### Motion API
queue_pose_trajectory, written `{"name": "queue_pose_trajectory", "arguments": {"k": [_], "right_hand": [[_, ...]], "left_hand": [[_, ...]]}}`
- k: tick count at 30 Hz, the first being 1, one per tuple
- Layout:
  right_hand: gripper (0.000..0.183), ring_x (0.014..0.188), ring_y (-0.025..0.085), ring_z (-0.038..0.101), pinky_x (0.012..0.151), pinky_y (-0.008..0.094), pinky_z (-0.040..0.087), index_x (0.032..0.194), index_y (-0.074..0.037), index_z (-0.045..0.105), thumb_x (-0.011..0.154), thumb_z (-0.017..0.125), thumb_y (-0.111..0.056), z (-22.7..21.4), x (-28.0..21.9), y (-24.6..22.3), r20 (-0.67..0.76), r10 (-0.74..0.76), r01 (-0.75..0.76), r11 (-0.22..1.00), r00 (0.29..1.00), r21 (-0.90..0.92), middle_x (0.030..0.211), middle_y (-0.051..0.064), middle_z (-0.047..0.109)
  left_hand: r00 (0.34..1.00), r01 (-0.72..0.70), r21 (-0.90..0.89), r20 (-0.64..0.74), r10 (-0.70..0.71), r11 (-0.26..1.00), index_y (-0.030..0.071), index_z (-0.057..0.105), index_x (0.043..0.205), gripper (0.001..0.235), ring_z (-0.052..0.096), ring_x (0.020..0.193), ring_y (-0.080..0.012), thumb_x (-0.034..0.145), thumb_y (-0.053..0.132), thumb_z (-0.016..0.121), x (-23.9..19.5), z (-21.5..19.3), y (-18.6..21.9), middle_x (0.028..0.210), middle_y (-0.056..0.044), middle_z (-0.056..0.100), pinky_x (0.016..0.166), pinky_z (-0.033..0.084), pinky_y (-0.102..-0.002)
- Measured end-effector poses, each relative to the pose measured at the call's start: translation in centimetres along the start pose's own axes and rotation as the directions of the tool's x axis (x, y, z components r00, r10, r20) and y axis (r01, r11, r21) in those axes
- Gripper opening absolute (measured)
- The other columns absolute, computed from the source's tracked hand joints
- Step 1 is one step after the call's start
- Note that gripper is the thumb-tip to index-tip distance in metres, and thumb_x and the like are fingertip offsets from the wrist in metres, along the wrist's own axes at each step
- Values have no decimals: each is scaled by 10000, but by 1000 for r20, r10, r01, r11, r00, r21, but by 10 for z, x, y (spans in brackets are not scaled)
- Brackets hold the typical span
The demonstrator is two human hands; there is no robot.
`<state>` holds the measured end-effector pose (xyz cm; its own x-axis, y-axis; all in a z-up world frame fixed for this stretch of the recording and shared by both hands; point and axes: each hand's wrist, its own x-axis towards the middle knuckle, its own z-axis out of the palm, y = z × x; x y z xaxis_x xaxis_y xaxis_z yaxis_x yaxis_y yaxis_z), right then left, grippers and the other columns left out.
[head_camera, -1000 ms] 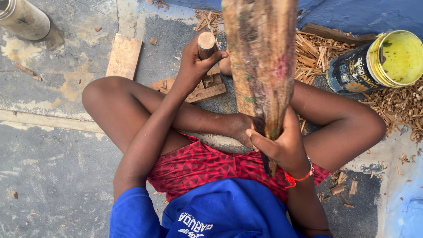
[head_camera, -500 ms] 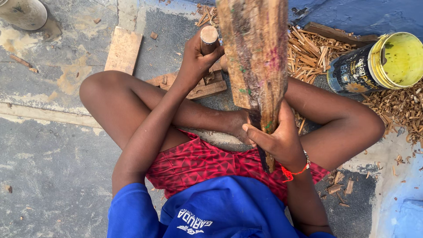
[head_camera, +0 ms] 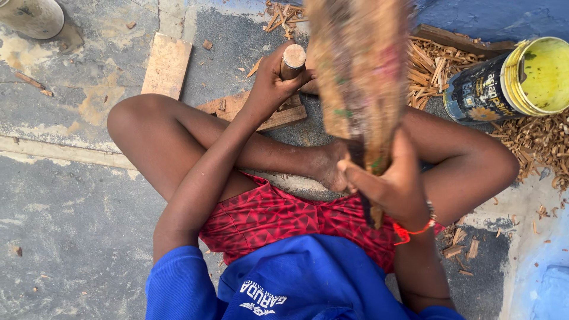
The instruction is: The person sits cross-legged on the floor and uses a wooden mallet to repeatedly strike a small cylindrical piece of wood held in their left hand. The person adjusts the wood's position occasionally while continuing to strike it.
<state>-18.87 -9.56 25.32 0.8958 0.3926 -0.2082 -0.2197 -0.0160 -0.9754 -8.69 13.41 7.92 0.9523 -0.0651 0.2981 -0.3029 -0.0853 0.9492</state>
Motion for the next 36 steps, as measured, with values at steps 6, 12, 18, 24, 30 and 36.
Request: {"name": "queue_pose_trajectory", "arguments": {"k": [6,12,18,24,30,36], "right_hand": [[382,867,172,630,800,317,542,1255,4,506,973,762,-23,5,16,39,-26,-460,389,778,887,-492,1012,113,630],[351,559,105,599,493,264,516,1129,17,555,861,755,-91,-15,17,12,101,204,-200,979,974,-51,775,44,612],[498,876,117,649,795,282,567,1268,11,455,924,785,-133,-37,12,-32,-261,-424,295,860,867,-417,1032,32,629],[405,941,229,591,811,361,489,1188,73,557,872,765,-71,-16,35,48,111,-297,317,871,948,-375,1048,129,606],[288,541,112,542,468,271,455,1091,-7,568,849,720,-45,-32,-5,35,31,317,-310,895,948,322,713,44,560],[210,555,117,548,473,272,454,1047,-15,565,874,682,4,-40,-31,109,-253,277,-99,831,927,548,748,40,563]], "left_hand": [[999,20,-93,39,-16,996,38,621,1115,322,622,905,-83,941,211,830,1,2,-25,970,-12,683,820,540,-284],[1000,-7,-95,25,10,995,36,649,1061,268,621,870,-82,928,188,825,3,12,-46,930,-9,690,772,530,-298],[990,139,-79,27,-137,987,53,585,894,307,563,703,-58,893,215,846,12,8,-39,744,31,625,649,496,-269],[990,131,-55,55,-128,990,22,573,1082,333,616,833,-80,880,167,796,-1,7,-69,935,11,658,721,525,-285],[989,124,-146,-59,-133,982,26,647,1024,200,611,811,-72,888,160,706,14,12,-64,880,15,683,729,537,-291],[914,178,-240,-318,-251,954,50,596,787,301,458,690,-54,952,204,795,18,39,-46,734,54,562,609,389,-277]]}}
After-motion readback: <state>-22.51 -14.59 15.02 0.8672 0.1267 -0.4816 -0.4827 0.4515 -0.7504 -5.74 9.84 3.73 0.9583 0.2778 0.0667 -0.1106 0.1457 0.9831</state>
